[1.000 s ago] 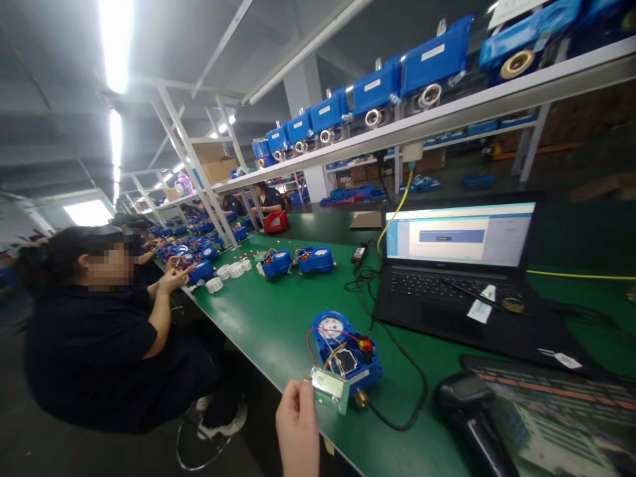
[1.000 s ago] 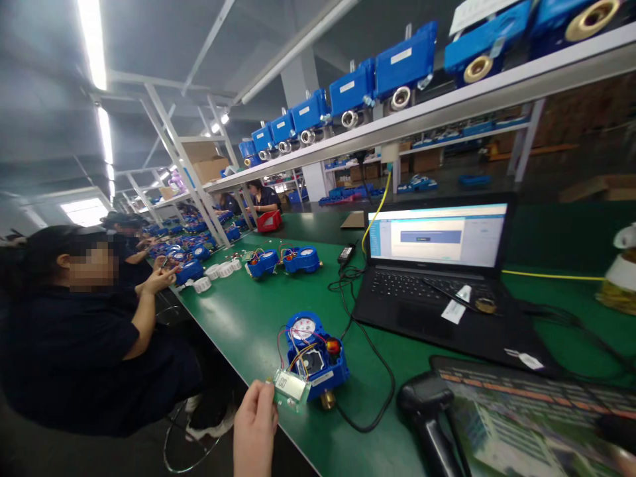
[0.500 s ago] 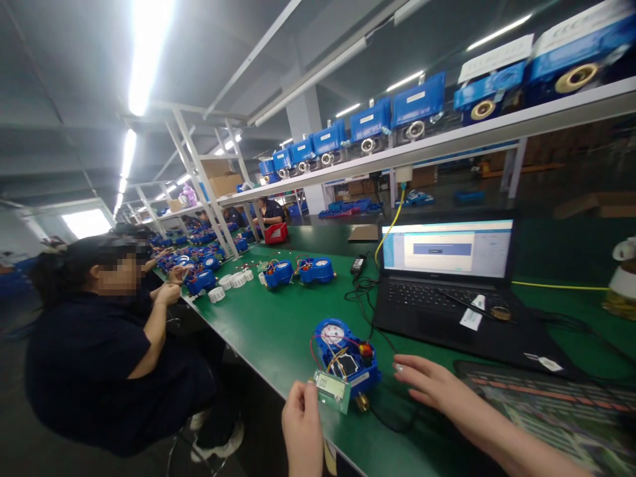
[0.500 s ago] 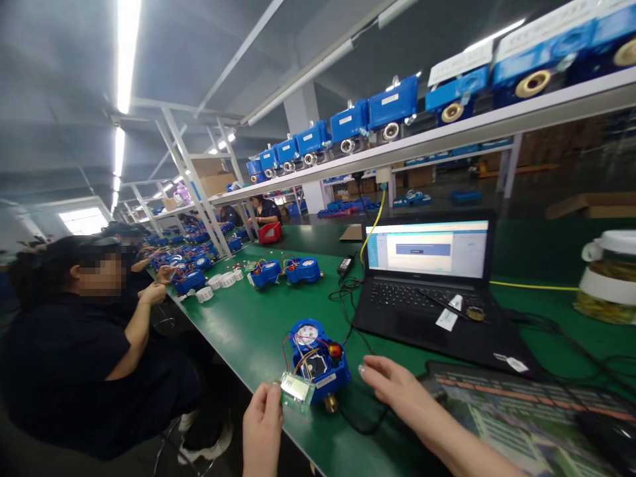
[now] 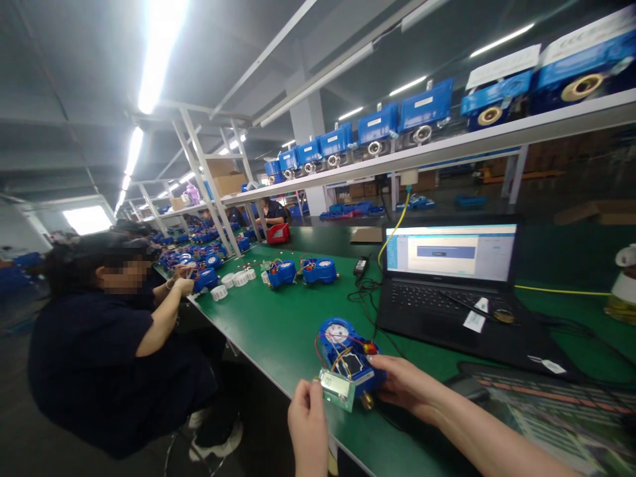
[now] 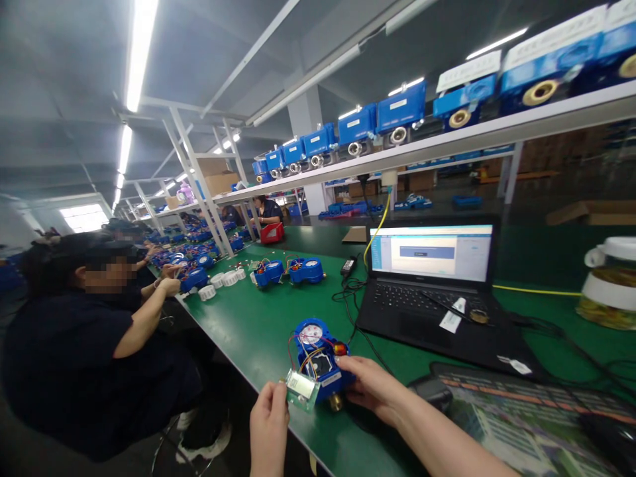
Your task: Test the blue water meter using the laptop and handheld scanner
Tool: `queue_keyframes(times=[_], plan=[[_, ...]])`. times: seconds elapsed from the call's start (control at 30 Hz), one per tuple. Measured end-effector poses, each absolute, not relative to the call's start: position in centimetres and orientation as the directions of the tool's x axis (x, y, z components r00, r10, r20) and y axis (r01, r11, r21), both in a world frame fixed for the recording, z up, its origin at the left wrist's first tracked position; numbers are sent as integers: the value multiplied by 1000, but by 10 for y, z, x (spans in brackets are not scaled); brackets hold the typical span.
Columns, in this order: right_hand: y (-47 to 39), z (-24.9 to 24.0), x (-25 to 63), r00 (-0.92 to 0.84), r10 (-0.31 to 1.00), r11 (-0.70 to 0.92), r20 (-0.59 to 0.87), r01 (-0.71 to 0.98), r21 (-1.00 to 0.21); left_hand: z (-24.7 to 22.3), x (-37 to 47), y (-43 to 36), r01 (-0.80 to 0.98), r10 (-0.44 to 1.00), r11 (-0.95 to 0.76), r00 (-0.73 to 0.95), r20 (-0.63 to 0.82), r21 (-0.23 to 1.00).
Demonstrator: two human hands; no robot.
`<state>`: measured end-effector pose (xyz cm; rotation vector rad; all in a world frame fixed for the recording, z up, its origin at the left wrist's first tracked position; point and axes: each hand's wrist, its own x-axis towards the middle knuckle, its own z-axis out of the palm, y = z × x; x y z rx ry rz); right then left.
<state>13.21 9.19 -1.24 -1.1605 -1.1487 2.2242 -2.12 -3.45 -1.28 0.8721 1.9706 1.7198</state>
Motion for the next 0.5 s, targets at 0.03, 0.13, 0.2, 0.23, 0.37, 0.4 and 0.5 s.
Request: queue_keyframes(times=[0.03, 0.13, 0.2, 0.23, 0.37, 0.4, 0.5], plan=[[92, -13, 131, -587, 634, -603, -504, 32, -797, -13, -21, -34, 201, 670, 62, -735, 108, 978], [91, -12, 130, -583, 626, -625, -519, 23, -780, -13, -21, -34, 191, 673, 67, -733, 97, 979], [90, -11, 130, -580, 623, -634, -526, 20, -773, -13, -21, -34, 181, 674, 66, -733, 90, 981], [89, -10, 129, -577, 623, -636, -527, 19, -772, -14, -21, -34, 175, 673, 64, -734, 87, 982], [87, -8, 129, -566, 631, -637, -530, 13, -771, -20, -22, -33, 158, 662, 48, -745, 88, 986], [87, -8, 129, -565, 631, -638, -531, 12, -770, -22, -22, -33, 156, 656, 41, -749, 91, 987], [86, -9, 128, -570, 626, -640, -532, 14, -768, -31, -24, -31, 153, 636, 19, -764, 106, 988]])
